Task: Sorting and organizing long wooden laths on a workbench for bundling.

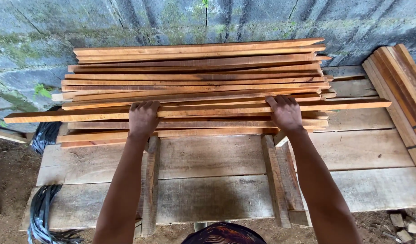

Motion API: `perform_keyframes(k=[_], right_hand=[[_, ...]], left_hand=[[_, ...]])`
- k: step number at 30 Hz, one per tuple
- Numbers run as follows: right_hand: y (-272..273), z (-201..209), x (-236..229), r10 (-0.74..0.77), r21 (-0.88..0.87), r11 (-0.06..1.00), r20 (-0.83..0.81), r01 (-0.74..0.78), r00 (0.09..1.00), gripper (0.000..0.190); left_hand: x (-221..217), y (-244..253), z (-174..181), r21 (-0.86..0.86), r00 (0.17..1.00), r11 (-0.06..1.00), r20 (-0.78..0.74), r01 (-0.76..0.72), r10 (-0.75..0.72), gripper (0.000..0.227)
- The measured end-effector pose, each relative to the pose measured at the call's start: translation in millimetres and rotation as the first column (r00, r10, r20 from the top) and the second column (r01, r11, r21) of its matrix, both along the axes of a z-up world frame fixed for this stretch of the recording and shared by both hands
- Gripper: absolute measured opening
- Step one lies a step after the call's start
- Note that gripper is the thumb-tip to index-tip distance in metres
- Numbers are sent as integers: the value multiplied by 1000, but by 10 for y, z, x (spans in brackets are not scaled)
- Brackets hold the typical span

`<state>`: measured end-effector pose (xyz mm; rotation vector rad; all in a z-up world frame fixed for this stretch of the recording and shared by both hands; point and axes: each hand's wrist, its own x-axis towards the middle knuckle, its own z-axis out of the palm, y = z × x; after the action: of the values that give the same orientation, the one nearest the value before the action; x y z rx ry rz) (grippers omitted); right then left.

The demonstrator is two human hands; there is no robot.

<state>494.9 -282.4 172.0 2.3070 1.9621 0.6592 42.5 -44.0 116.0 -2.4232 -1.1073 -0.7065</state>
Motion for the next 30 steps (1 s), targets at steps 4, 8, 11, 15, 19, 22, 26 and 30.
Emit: perform_keyframes(k=[4,8,11,15,19,22,26,30], right_hand=[[-203,-192,-37,111,129,986,-12,-108,994,50],[-390,-336,-141,259,297,925,-38,-236,965,57],[-492,-544,-141,293,315,913,-67,-259,954,56],[-601,-743,-211,269,258,939,-138,-227,953,51],[-727,-705,-488,116,75,992,-291,-98,950,45],[-818,-1044,-426,-146,-176,980,-352,88,925,47],[-886,-733,-648,97,38,995,-319,-89,943,51],[-894,-903,-569,308,230,941,-269,-250,913,58]], left_hand=[[-99,-515,392,-307,997,949,44,68,-57,55],[-212,-682,146,-278,990,950,36,144,-140,58],[-277,-763,-123,-203,985,964,40,172,-167,58],[-310,-961,-247,-111,990,985,56,132,-127,57],[-321,-967,-901,-118,993,991,108,70,-57,55],[-355,-1020,-1189,-30,995,999,96,-38,41,57],[-355,-1257,-809,-116,993,992,112,41,-28,59],[-317,-1487,-360,-158,976,976,181,152,-123,56]])
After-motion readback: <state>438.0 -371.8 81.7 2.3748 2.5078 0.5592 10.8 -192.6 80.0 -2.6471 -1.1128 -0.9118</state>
